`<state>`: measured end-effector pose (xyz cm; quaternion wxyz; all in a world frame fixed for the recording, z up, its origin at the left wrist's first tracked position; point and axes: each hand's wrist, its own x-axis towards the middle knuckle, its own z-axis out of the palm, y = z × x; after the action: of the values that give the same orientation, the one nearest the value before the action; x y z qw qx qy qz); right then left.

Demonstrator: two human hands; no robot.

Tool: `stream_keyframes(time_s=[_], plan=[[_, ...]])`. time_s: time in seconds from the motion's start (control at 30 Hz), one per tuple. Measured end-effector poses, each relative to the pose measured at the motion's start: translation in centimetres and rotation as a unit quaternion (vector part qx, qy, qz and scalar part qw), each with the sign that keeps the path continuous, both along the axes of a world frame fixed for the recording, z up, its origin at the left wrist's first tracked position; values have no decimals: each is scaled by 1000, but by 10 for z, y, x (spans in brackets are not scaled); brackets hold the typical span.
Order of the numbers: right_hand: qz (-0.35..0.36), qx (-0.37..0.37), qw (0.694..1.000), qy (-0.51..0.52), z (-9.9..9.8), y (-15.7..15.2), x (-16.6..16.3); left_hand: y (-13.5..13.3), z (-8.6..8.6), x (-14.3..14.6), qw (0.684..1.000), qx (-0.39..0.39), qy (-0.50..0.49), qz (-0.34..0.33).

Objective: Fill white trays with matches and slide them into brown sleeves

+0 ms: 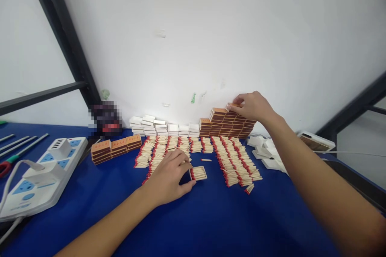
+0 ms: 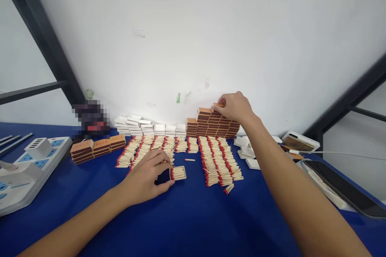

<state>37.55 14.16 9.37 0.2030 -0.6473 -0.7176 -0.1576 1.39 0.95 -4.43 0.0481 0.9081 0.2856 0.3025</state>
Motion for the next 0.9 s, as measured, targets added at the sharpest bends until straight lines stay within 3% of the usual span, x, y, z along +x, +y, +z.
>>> stream_keyframes(time_s=[0.2, 0.6, 0.77, 0.9], plan=[[23, -31, 999, 30, -2, 13, 11, 3, 0, -1, 1000, -13, 8, 1], [65, -62, 995, -34, 7, 26, 23, 4, 2, -2, 1000, 1, 13, 3], [103, -9, 994, 19, 17, 9, 12, 5, 1, -3, 1000, 1, 12, 3], [141, 54, 985, 83, 17, -32, -12, 8, 3, -5, 999, 12, 20, 21]])
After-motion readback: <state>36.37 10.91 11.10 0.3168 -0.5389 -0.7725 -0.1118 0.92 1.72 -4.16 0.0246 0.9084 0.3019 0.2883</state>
